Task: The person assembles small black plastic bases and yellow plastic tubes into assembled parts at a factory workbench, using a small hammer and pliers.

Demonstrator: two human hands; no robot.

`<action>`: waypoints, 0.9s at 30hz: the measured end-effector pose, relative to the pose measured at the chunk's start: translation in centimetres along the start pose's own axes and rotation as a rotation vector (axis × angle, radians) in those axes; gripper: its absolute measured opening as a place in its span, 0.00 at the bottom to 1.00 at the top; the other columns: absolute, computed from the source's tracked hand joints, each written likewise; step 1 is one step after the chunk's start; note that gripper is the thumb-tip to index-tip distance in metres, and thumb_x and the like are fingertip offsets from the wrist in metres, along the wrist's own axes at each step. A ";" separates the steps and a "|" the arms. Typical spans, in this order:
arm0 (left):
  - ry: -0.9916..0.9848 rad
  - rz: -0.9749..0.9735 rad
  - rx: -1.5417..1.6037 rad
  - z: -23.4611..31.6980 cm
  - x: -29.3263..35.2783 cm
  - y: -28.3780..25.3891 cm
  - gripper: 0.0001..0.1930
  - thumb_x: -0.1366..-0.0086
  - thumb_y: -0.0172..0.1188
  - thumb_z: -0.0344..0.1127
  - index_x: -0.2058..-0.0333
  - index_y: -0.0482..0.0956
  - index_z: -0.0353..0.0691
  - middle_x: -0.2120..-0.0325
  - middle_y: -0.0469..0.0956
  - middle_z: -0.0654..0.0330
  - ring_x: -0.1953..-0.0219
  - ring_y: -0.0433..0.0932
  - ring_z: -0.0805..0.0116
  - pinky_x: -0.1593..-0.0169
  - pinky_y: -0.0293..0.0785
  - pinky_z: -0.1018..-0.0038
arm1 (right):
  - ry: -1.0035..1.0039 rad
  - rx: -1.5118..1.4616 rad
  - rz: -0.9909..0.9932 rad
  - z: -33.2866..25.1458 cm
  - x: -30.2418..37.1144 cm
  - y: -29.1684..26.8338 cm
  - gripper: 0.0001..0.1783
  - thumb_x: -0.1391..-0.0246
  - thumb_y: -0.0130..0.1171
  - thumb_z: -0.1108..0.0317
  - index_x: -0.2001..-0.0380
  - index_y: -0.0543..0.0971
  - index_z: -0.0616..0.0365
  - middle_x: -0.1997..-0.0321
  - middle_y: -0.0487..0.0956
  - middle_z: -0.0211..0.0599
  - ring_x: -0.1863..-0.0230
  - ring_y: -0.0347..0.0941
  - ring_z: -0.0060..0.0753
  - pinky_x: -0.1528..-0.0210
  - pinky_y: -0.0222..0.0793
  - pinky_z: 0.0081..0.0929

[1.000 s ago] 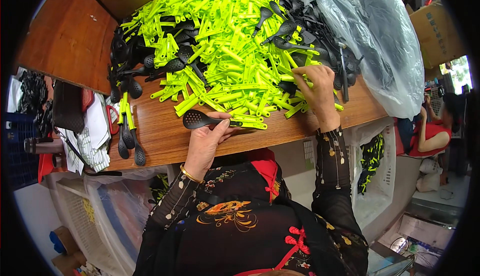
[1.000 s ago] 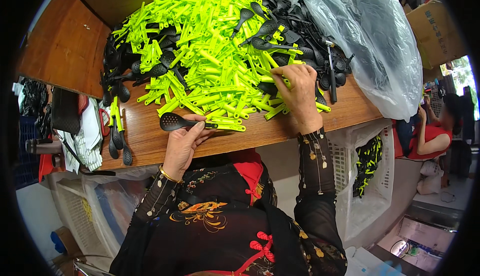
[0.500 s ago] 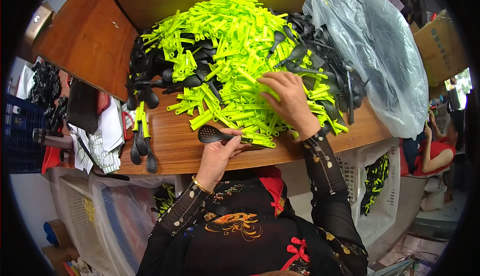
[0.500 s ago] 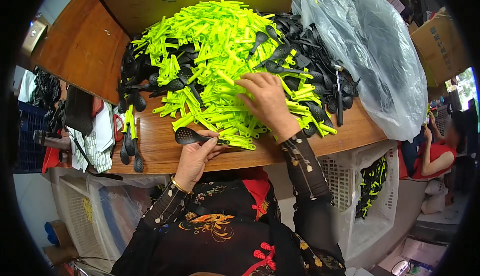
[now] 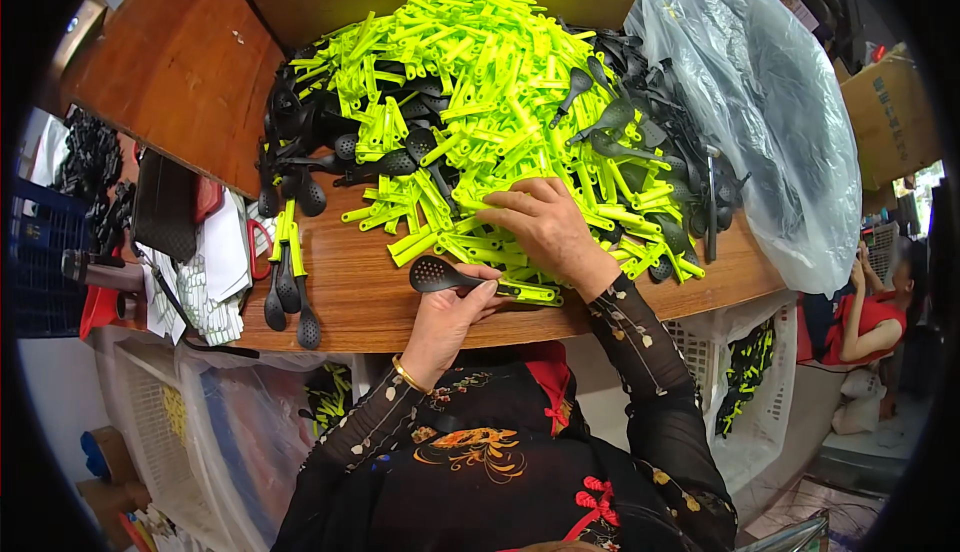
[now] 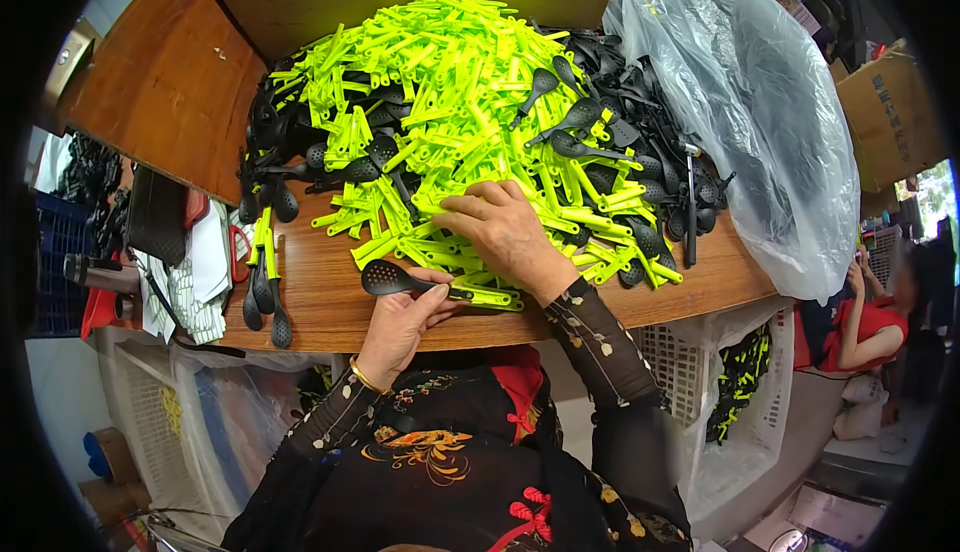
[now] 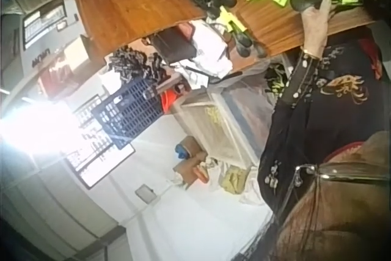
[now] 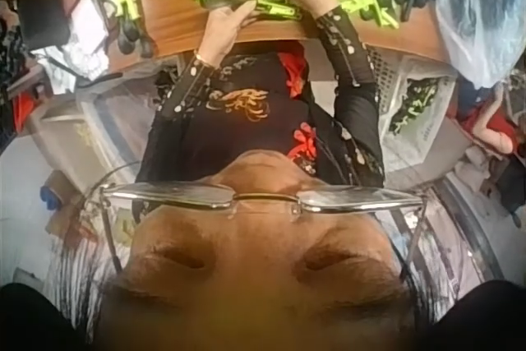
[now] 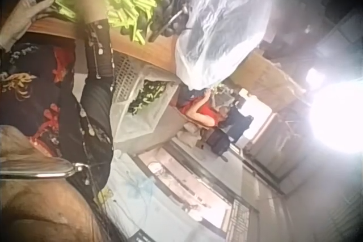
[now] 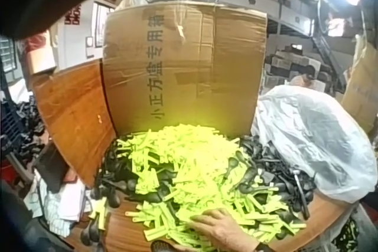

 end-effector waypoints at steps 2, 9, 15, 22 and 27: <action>-0.004 -0.001 0.011 0.0 0.0 0.0 0.12 0.24 0.62 0.30 0.46 0.78 0.35 0.53 0.83 0.55 0.51 0.87 0.65 0.45 0.84 0.71 | -0.019 -0.024 -0.003 0.0 -0.2 0.2 0.23 0.50 0.61 0.70 0.48 0.86 0.43 0.45 0.85 0.24 0.46 0.78 0.36 0.45 0.70 0.38; 0.002 0.008 0.020 0.1 0.4 0.1 0.11 0.24 0.61 0.31 0.46 0.78 0.37 0.53 0.84 0.55 0.51 0.87 0.63 0.45 0.84 0.70 | 0.214 -0.088 0.189 2.7 -0.7 -2.3 0.14 0.41 0.67 0.72 0.52 0.86 0.49 0.61 0.86 0.31 0.58 0.80 0.39 0.53 0.69 0.38; 0.009 -0.036 0.056 0.2 0.2 -0.1 0.11 0.23 0.61 0.32 0.47 0.78 0.37 0.53 0.85 0.54 0.50 0.87 0.62 0.44 0.84 0.70 | 0.427 -0.174 0.128 5.4 -0.2 -3.4 0.09 0.35 0.66 0.64 0.55 0.86 0.54 0.61 0.86 0.36 0.59 0.81 0.39 0.54 0.69 0.36; 0.006 -0.026 0.055 0.1 0.4 -0.2 0.11 0.24 0.61 0.32 0.47 0.78 0.37 0.52 0.84 0.54 0.50 0.87 0.62 0.45 0.85 0.70 | 0.700 -0.579 0.080 7.1 1.3 -1.1 0.13 0.29 0.63 0.61 0.54 0.83 0.62 0.61 0.87 0.29 0.60 0.80 0.15 0.57 0.73 0.18; 0.021 -0.027 0.054 0.1 0.4 -0.2 0.11 0.23 0.62 0.33 0.46 0.78 0.37 0.52 0.84 0.54 0.51 0.87 0.61 0.46 0.84 0.71 | 0.712 -0.765 0.119 6.1 1.1 -0.6 0.14 0.28 0.63 0.61 0.53 0.82 0.62 0.64 0.85 0.25 0.61 0.77 0.12 0.59 0.71 0.18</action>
Point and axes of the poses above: each hand's wrist, its own x-axis away from the middle knuckle, its own y-axis out of the palm, z = x × y, the point moved 7 cm from there along -x, towards the middle knuckle
